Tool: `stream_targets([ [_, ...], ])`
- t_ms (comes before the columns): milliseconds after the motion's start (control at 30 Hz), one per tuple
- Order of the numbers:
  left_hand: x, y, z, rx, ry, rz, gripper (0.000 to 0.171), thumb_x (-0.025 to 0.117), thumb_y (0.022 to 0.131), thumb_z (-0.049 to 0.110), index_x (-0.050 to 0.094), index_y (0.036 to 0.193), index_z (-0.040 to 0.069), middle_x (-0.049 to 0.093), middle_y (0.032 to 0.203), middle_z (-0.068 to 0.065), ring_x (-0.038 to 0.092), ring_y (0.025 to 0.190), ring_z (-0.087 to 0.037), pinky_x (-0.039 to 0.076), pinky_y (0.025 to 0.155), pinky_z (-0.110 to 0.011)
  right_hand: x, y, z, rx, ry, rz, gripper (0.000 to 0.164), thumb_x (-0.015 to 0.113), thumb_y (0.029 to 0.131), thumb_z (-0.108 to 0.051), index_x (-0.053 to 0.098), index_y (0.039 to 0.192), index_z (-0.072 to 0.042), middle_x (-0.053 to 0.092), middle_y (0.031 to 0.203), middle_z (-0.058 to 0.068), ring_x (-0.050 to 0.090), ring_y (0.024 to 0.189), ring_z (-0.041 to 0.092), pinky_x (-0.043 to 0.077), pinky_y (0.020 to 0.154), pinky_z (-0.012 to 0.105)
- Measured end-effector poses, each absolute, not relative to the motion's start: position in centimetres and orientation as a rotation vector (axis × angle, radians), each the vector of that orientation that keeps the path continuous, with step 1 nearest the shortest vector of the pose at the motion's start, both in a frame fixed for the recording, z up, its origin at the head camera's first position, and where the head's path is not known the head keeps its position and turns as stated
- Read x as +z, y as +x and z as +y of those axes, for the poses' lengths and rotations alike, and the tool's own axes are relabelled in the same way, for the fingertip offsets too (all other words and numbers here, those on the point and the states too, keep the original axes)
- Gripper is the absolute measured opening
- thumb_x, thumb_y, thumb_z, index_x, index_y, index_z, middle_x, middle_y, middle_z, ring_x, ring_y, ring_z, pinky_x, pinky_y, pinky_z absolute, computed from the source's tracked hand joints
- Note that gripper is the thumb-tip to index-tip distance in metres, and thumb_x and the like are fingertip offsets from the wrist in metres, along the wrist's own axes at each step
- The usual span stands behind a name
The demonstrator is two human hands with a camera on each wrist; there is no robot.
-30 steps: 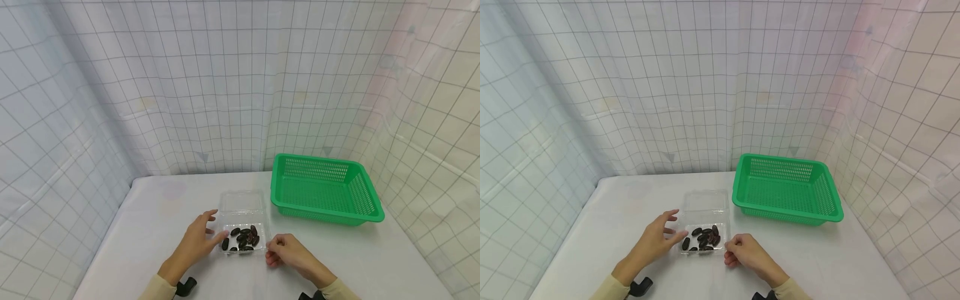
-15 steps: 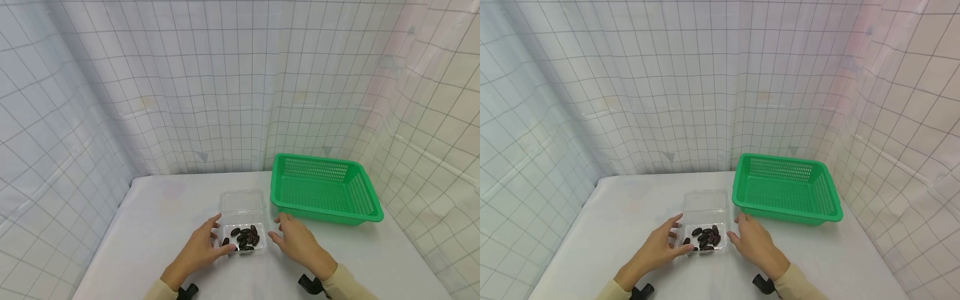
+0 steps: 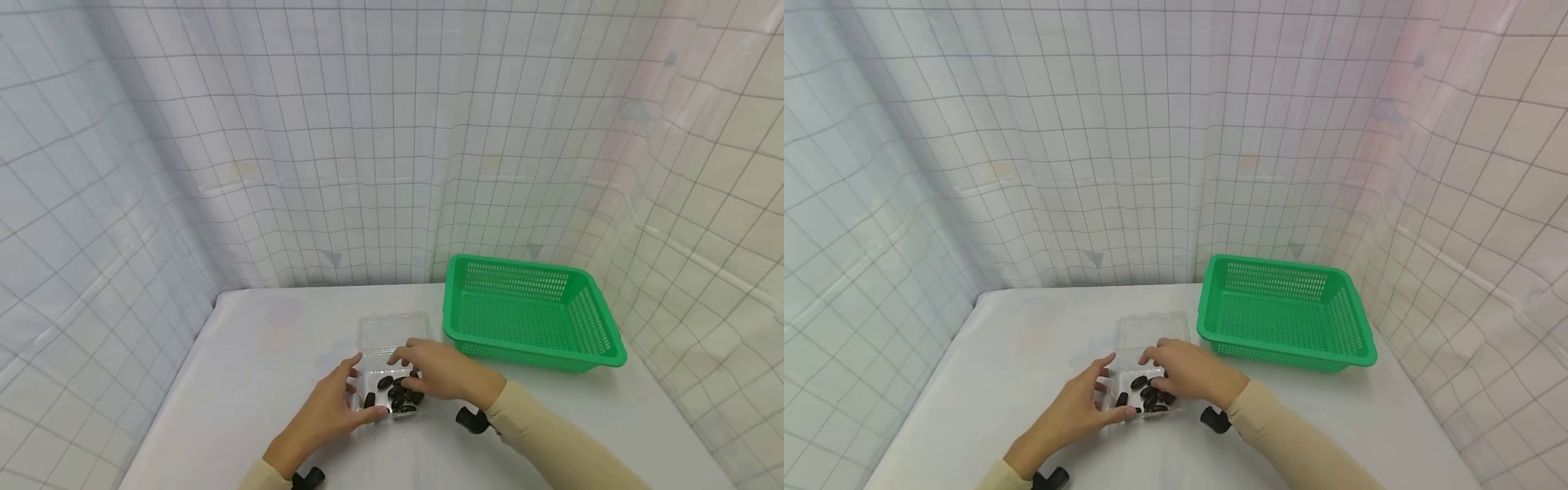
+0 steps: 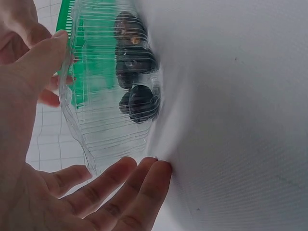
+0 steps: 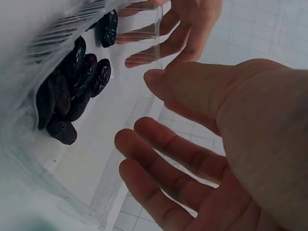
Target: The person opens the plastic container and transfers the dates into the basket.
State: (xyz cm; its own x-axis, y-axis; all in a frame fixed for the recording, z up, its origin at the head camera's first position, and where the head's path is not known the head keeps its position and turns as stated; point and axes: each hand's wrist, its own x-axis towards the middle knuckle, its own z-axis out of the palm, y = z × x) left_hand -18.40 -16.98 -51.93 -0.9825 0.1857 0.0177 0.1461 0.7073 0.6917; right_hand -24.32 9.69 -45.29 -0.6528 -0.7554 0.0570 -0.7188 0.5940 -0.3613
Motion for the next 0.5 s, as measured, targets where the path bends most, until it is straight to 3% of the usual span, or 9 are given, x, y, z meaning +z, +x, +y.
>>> stream_targets([
  [167, -51.9, -18.4, -17.0, 1.138, 0.286, 2.847, 0.12, 0.104, 0.083, 0.06, 0.046, 0.175, 0.008, 0.074, 0.151, -0.013, 0.079, 0.12, -0.024, 0.065, 0.094, -0.046, -45.6, -26.1, 7.9, -0.463, -1.334, 2.538, 0.037, 0.085, 0.107, -0.008, 0.08, 0.144, -0.011, 0.081, 0.133, 0.011, 0.082, 0.115, 0.026, 0.064, 0.097, 0.025],
  [500, -52.1, -18.4, -16.9, 1.151, 0.297, 2.864, 0.119, 0.105, 0.082, 0.06, 0.047, 0.174, 0.01, 0.075, 0.148, -0.012, 0.077, 0.12, -0.021, 0.062, 0.092, -0.041, -47.3, -27.9, 5.7, -0.316, -1.402, 2.469, 0.032, 0.084, 0.107, -0.006, 0.086, 0.137, -0.015, 0.087, 0.135, -0.005, 0.08, 0.128, 0.01, 0.061, 0.112, 0.023],
])
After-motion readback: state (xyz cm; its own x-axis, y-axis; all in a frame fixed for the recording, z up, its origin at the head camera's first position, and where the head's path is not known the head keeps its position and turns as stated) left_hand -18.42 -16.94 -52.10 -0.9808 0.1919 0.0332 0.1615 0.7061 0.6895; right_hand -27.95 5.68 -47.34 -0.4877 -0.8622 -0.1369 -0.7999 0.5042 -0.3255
